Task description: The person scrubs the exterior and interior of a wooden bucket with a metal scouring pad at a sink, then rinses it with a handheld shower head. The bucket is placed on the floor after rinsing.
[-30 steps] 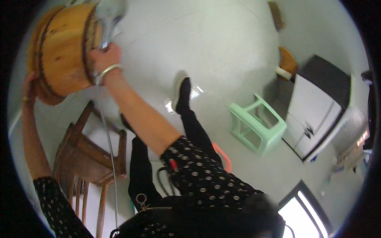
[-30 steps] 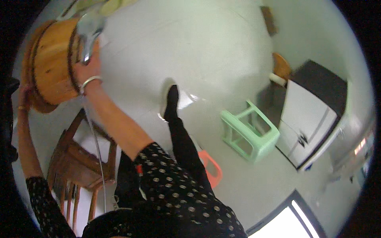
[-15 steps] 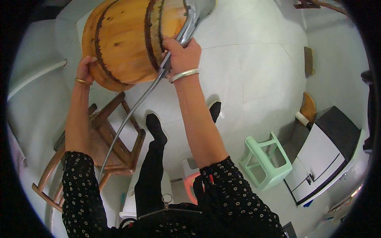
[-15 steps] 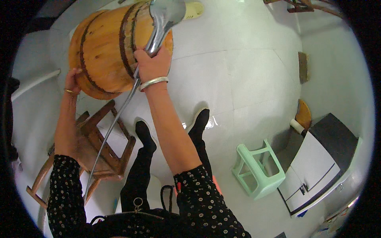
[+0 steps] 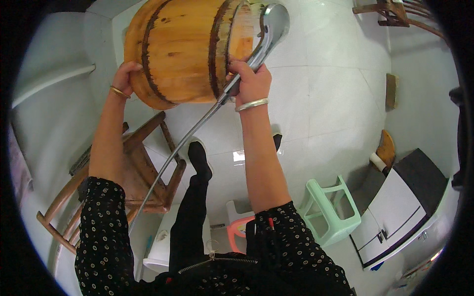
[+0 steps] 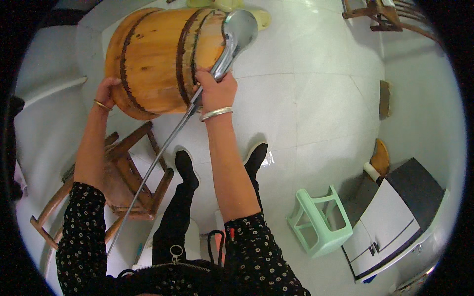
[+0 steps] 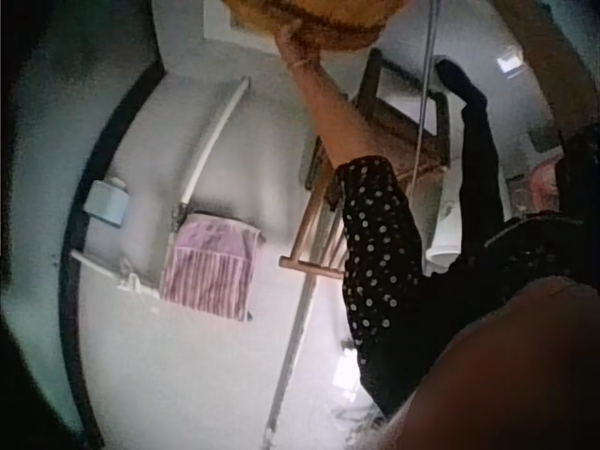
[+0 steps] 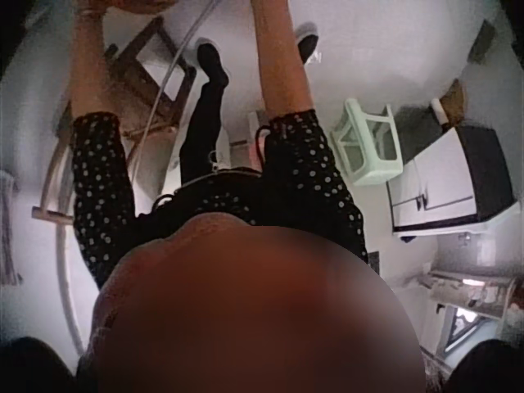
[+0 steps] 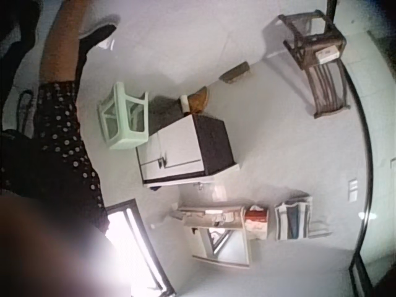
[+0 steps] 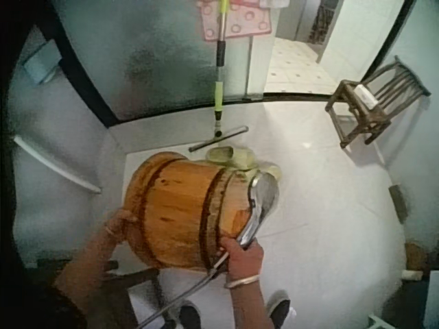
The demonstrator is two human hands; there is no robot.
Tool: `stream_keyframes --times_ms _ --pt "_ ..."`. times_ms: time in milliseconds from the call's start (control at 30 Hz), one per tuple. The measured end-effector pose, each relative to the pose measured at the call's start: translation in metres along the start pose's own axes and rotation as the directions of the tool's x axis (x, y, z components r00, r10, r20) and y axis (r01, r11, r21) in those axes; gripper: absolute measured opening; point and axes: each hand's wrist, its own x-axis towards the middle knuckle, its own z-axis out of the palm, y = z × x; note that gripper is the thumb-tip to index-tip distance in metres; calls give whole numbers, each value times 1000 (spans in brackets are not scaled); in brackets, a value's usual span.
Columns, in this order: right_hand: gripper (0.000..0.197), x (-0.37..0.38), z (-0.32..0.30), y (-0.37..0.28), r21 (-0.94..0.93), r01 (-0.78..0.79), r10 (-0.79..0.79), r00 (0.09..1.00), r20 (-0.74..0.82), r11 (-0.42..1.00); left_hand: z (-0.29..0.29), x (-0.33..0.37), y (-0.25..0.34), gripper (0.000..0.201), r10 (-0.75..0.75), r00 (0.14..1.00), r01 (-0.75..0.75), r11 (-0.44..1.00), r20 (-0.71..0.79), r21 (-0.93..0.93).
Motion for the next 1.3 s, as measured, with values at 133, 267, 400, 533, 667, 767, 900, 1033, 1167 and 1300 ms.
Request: stream_keyframes --times_ms 133,267,400,533,667,767,900,1033,1167,1300 --pt "21 5 -11 0 -37 -42 39 997 -62 998 6 2 0 35 -33 999 30 998 42 56" --pt "19 8 -29 -3 -4 51 -51 996 -79 999 22 -4 -4 34 18 999 -21 996 29 90" --pt "18 3 -63 -4 68 18 5 945 -327 997 33 -5 -6 31 7 1000 -9 995 16 100" --pt "19 -8 -112 4 175 73 37 830 -556 982 38 -3 -9 24 29 1000 -29 996 2 80" --pt "22 -12 -153 25 188 45 82 784 -615 981 41 -5 -11 21 34 999 -33 995 -9 93" --pt "21 -9 -171 39 152 8 95 747 -658 988 44 -1 -14 23 50 999 -52 989 20 135" --pt "17 -2 -181 50 106 -51 107 769 -630 993 53 6 -20 15 44 998 -48 993 37 109" --pt "24 4 -185 49 152 1 87 814 -574 988 61 7 -23 17 20 999 -24 996 46 88" --pt "34 6 -188 46 134 61 30 810 -586 989 59 -2 -28 22 38 999 -39 998 17 52" --pt "36 3 -188 41 85 102 -23 762 -648 991 45 -9 -38 27 68 997 -67 997 -37 30"
